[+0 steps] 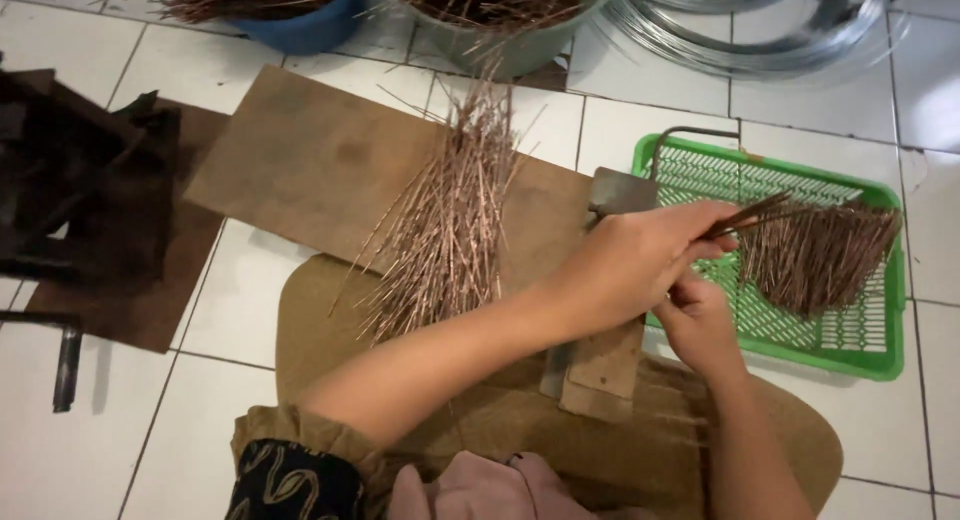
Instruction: The person sits on the floor and repeatedly picks small copper wires from a pile, places them into a wooden bending jig, and uses a lever to bend the wires. The bent wires are then placed into a green basket. The process is repeated continuously.
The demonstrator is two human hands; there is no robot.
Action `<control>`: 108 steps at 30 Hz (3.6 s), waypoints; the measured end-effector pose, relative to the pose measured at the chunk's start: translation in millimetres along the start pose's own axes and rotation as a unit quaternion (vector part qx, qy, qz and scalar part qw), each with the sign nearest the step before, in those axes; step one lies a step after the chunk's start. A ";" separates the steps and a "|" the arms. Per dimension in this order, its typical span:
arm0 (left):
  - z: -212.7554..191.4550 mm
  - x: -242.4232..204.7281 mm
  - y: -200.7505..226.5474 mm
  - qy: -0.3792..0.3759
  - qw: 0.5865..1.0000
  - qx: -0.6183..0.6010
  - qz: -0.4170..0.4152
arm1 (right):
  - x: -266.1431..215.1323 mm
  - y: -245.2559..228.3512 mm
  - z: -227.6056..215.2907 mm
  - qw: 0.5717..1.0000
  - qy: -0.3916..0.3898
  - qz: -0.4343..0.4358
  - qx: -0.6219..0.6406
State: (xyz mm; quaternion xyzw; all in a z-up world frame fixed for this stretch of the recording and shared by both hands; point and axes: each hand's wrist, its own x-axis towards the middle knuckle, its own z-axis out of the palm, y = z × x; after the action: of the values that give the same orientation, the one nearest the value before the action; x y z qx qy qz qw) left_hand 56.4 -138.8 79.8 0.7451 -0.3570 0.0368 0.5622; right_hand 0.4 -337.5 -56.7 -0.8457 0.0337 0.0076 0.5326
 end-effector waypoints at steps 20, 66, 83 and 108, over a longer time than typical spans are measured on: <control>28.7 36.4 -49.1 0.038 0.998 -0.027 0.038 | 18.8 -43.3 -10.3 0.939 0.083 -0.233 -0.241; 32.8 96.7 -169.3 0.010 0.881 -0.158 -0.446 | 139.2 -16.3 -19.8 0.964 -0.005 0.125 0.235; 48.9 72.4 -175.2 -0.026 0.889 -0.113 -0.444 | 144.6 -3.4 3.4 0.949 0.066 0.119 0.284; 48.0 -46.9 -85.2 0.032 0.925 -0.163 -0.341 | 132.3 -16.9 10.4 0.972 0.078 -0.010 0.223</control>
State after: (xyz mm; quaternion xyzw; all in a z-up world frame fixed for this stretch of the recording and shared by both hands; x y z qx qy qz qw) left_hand 53.8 -147.6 -28.2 0.7182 -0.0646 -0.1917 0.6658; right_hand 133.7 -327.3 -52.4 -0.7042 0.0676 -0.0709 0.7033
